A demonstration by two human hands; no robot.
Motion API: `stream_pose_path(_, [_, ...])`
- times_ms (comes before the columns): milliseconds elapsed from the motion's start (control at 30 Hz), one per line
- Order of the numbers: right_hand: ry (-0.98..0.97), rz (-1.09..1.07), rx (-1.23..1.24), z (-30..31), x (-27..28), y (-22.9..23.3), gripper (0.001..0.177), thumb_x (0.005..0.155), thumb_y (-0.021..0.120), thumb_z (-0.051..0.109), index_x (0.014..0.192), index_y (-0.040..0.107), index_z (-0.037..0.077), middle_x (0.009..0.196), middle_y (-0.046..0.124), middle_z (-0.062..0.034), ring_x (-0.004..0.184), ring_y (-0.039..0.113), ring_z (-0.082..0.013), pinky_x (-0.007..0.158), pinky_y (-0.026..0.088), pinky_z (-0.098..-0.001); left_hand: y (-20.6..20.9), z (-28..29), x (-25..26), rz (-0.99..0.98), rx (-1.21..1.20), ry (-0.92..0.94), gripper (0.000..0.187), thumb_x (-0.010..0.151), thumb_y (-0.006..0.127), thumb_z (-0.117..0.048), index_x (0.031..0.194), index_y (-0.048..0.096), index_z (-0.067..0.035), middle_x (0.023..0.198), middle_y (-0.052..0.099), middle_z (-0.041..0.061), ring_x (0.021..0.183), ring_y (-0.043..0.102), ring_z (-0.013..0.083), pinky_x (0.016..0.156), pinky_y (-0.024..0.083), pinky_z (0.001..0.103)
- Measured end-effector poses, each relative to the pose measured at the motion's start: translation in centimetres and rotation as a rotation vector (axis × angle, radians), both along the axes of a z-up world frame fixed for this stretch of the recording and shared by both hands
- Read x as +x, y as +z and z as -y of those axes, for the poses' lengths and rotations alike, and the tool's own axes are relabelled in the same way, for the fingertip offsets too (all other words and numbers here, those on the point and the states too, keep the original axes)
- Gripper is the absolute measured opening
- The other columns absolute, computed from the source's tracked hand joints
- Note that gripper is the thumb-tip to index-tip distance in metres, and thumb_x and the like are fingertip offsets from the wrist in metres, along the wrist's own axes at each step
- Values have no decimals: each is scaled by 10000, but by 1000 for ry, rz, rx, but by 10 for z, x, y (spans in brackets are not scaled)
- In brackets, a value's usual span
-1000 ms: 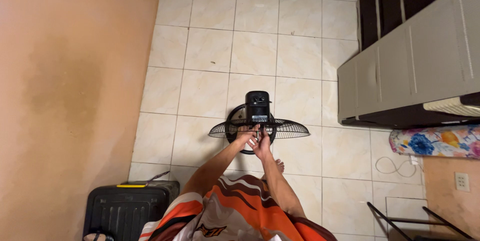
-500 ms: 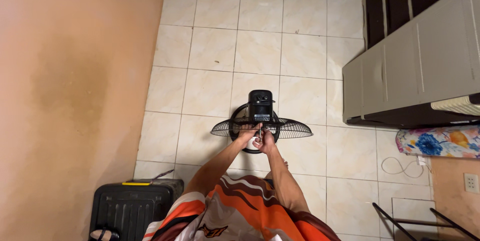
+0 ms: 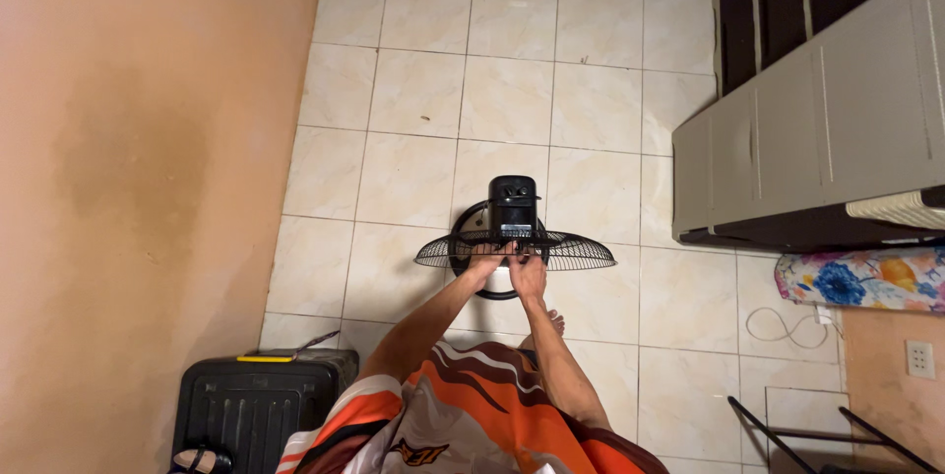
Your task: The person disassembles a black electric fan by removing the front grille, fan blades, and rear grille. They then reassemble the fan by reinstalling the blades and grilles in reverse order.
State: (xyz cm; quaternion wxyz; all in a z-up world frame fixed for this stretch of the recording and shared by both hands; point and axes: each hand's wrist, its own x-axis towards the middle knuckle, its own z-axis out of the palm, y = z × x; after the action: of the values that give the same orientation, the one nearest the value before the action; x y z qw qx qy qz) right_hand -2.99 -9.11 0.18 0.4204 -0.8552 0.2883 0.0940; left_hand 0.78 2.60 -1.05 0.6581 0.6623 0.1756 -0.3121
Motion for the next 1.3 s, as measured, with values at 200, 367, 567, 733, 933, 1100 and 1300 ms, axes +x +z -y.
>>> stream_pose_path(200, [-191,102,658,5,-2,1,541,971,652,463,1233,660,-10,1065,714,-133,939,673,-221,727,589,-417,-2,2,-2,53,-63,60,505,864,801,-460,1125,738,-32,1083,748,51,1001,670,149,891,532,318])
stream_pose_path(367, [-295,26,828,-1,-2,-1,513,972,570,431,1305,625,45,1109,714,-78,973,699,-191,751,587,-388,-4,1,-4,7,-53,38,522,878,749,-495,1130,709,-39,1067,718,27,876,639,147,828,531,309])
stream_pose_path(567, [-413,-51,1303,3,-6,-27,487,1054,423,492,1251,607,86,1132,694,-50,1060,629,-201,897,527,-442,-5,-1,-3,-65,-77,-7,538,848,765,-509,1064,688,-23,952,692,92,768,682,177,702,573,387])
stream_pose_path(733, [-340,58,1955,-9,-5,-54,491,1095,333,520,1191,592,113,1018,670,-71,1004,626,-265,932,530,-496,-2,-3,-2,-83,12,-46,602,856,795,-554,1060,680,1,910,711,128,728,681,180,671,577,333])
stream_pose_path(933, [-547,-135,1288,-12,1,-27,455,1057,297,461,1178,599,143,1064,706,-77,1001,656,-274,878,536,-513,1,-5,0,-95,25,-88,696,815,755,-602,1124,669,16,1015,707,142,883,677,250,806,560,422])
stream_pose_path(1100, [-192,33,619,5,-2,5,544,1040,490,492,1206,658,3,1116,701,-187,970,674,-324,820,592,-549,3,-3,1,78,108,-82,786,800,763,-611,1292,634,-12,1257,666,77,1194,595,201,1023,465,362])
stream_pose_path(1300, [206,-14,46,18,-7,11,610,966,529,521,1294,644,20,1214,704,-239,1165,635,-412,990,489,-472,1,-5,-1,12,-21,-27,848,761,779,-625,1303,624,8,1271,679,116,1166,609,223,949,514,419])
